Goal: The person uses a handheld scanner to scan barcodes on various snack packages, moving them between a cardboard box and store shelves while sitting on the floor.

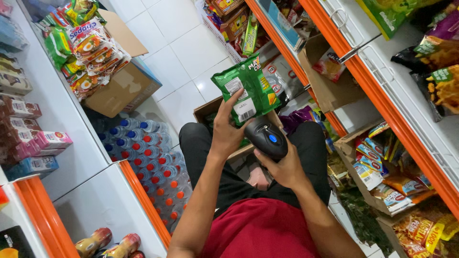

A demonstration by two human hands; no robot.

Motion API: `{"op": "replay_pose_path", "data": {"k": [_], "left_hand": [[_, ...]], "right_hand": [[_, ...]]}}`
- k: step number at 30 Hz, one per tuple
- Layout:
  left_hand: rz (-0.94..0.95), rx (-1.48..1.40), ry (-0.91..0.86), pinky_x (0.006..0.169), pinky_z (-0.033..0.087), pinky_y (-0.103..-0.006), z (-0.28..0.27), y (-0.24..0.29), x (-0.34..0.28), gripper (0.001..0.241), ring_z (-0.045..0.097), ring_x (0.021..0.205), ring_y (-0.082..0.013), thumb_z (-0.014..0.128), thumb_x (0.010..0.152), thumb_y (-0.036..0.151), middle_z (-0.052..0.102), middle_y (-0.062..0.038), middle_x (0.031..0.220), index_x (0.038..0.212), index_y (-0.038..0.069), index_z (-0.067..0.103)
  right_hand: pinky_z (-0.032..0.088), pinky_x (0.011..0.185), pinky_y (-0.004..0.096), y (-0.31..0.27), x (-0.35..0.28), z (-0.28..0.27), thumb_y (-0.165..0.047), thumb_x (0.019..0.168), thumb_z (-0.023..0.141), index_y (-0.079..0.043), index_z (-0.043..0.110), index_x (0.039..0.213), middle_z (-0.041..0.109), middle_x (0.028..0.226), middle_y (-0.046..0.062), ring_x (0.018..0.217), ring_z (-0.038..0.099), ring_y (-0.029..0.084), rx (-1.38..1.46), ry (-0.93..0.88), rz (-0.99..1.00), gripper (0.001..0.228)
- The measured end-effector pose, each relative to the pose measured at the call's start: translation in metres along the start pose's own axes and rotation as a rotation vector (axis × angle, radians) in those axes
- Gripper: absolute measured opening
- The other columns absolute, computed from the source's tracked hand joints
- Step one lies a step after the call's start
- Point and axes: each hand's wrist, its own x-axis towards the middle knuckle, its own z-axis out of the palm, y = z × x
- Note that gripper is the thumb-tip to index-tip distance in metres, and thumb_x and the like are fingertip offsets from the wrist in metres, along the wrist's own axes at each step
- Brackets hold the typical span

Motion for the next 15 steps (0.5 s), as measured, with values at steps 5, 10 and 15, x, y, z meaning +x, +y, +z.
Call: {"op": "replay_pose_path", "data": {"k": [5,10,15], "left_hand": [[-0.025,-0.091,-0.053,0.102,0.057,-0.03,-0.003,-0.008,-0.01,0.068,0.062,0.126,-0.0176,0.077,0.087,0.001,0.056,-0.009,0.143,0.15,0.01,0.052],[-0.095,-0.022,0.044,0.085,0.055,-0.0246,-0.001,-0.016,-0.02,0.034,0.065,0.102,-0.0115,0.071,0.098,0.016,0.073,-0.007,0.121,0.13,0.003,0.069],[-0.191,-0.217,-0.128,0.077,0.056,-0.0244,0.02,-0.016,-0.027,0.032,0.066,0.094,-0.0083,0.071,0.094,0.007,0.074,-0.005,0.115,0.126,0.001,0.072]], "right_hand": [[0.054,0.059,0.03,0.015,0.002,-0.015,-0.019,0.085,0.081,0.0,0.07,0.105,0.072,0.079,0.008,0.065,0.068,0.013,0.042,0.054,0.324,0.03],[0.052,0.063,0.029,0.02,0.022,-0.059,-0.019,0.092,0.08,0.001,0.073,0.101,0.071,0.08,0.002,0.067,0.065,0.013,0.045,0.403,0.156,0.023],[0.055,0.084,0.031,0.02,0.016,-0.097,-0.016,0.091,0.079,-0.003,0.073,0.115,0.074,0.096,0.004,0.088,0.07,0.014,-0.034,0.42,0.083,0.027]]}}
